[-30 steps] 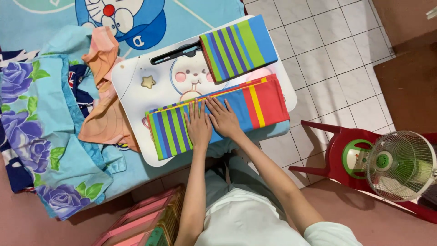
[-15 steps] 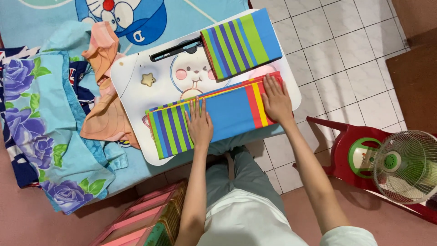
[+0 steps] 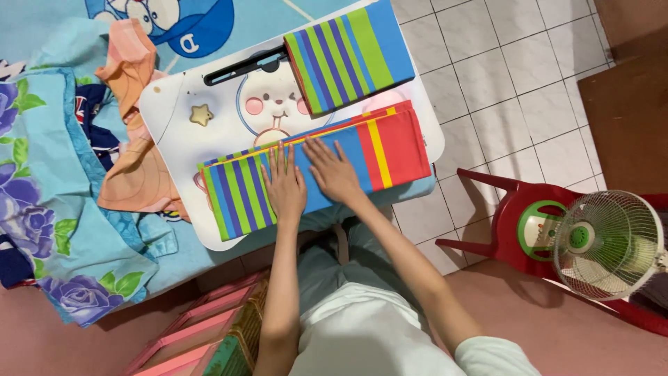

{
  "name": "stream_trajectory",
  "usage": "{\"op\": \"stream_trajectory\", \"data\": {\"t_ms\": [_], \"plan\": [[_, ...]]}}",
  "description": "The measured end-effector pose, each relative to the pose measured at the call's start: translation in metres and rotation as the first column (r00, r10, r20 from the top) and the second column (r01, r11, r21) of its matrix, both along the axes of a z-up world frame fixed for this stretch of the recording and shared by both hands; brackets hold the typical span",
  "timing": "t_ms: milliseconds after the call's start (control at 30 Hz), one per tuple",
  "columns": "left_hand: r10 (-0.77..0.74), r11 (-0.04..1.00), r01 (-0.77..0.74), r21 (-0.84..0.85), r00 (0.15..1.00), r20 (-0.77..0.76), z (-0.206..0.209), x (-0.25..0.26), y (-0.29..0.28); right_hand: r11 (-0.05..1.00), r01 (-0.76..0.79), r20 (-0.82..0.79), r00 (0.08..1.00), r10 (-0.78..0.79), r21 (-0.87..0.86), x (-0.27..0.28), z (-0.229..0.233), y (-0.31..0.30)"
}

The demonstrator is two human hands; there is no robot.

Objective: The person folds several pieces of fabric on a small white folding board placed on a bed. They smooth and crease each item by hand, then stack the folded pieces on the board. The fabrics include a striped multicolor cloth and a blue floral-patterned cloth.

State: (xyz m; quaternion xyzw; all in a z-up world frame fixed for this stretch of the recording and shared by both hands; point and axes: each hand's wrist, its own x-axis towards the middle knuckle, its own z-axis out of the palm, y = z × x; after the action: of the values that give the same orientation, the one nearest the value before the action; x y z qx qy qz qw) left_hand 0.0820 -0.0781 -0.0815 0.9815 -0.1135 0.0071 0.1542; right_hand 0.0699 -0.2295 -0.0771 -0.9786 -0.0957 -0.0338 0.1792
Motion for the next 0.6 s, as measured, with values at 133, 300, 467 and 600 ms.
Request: {"op": "stream_trajectory", "data": {"t_ms": [133,300,467,600], "plan": [[0.005,1.0,-0.006,-0.009,1.0,-0.025,0.002,-0.002,-0.002,0.998,0.068,0.086,0.994,-0.069,0.014,-0.008,0.005,-0.074],[0.011,1.0,-0.01,0.013,1.0,-0.021,0.008,-0.002,-0.003,0.943,0.321,-0.102,0.939,-0.329,-0.089,-0.018,0.032,-0.157],[0.012,1.0,-0.012,-0.006,0.999,-0.036,0.01,-0.002,-0.002,0.914,0.369,0.114,0.928,-0.354,-0.167,-0.024,0.009,-0.108],[0.008,1.0,-0.008,0.014,1.0,-0.019,0.007,-0.001,-0.002,0.988,0.104,0.186,0.975,-0.125,0.118,-0.029,0.025,0.0]]}}
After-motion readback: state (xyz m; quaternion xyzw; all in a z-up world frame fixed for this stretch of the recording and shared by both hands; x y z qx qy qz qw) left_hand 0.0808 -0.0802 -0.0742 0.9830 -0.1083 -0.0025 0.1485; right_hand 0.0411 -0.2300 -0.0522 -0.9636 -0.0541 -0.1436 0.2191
